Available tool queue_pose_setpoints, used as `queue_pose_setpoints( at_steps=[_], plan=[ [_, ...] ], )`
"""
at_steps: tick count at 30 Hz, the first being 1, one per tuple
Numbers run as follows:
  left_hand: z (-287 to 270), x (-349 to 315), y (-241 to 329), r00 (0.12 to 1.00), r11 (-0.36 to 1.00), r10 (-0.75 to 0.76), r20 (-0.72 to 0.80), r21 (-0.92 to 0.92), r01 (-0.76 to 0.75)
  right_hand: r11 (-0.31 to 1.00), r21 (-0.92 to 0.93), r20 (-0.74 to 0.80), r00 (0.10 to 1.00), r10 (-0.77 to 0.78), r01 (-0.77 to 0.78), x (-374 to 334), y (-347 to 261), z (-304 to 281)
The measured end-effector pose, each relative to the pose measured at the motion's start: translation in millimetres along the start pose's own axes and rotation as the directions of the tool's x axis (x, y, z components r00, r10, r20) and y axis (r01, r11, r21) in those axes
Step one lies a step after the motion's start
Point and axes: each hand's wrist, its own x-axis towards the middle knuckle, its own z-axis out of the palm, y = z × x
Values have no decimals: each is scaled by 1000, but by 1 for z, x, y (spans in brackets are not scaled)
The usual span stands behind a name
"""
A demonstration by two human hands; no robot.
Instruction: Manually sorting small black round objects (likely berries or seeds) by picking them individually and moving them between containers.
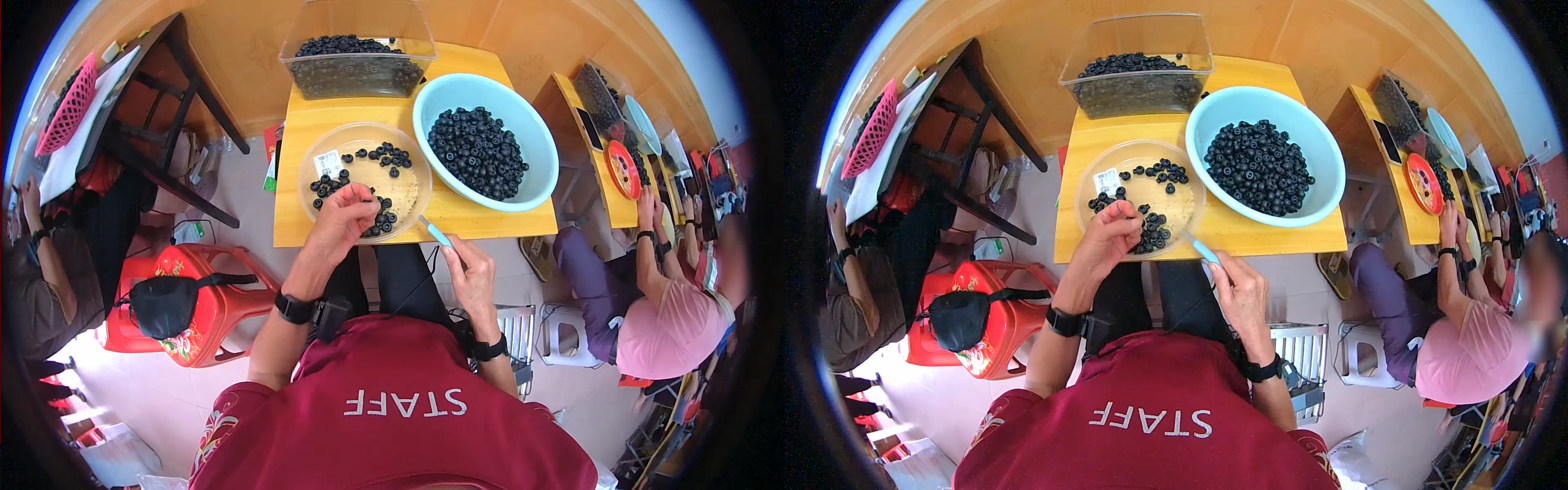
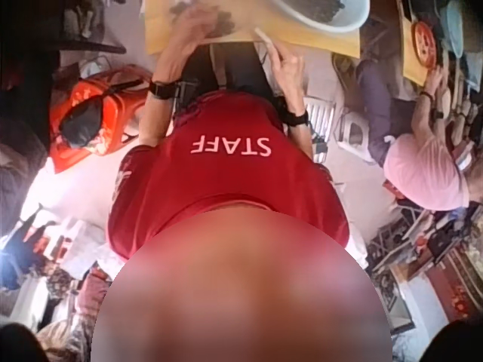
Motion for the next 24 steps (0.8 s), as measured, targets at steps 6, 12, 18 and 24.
queue_pose_setpoints(
  at_steps=[6,12,18,24],
  plan=[
    [38,58,11,1000,972,-7,2,234,7,998,0,-48,997,67,-67,-15,9,-9],
    [115,81,40,979,931,152,134,313,-187,995,55,-119,988,94,-88,-22,25,-9],
    [23,95,13,995,606,94,26,791,-78,998,41,-98,994,54,-50,-20,29,-3],
    [-8,109,-11,926,-151,248,285,955,-254,994,52,-68,993,99,-96,-17,20,-2]
  ],
)
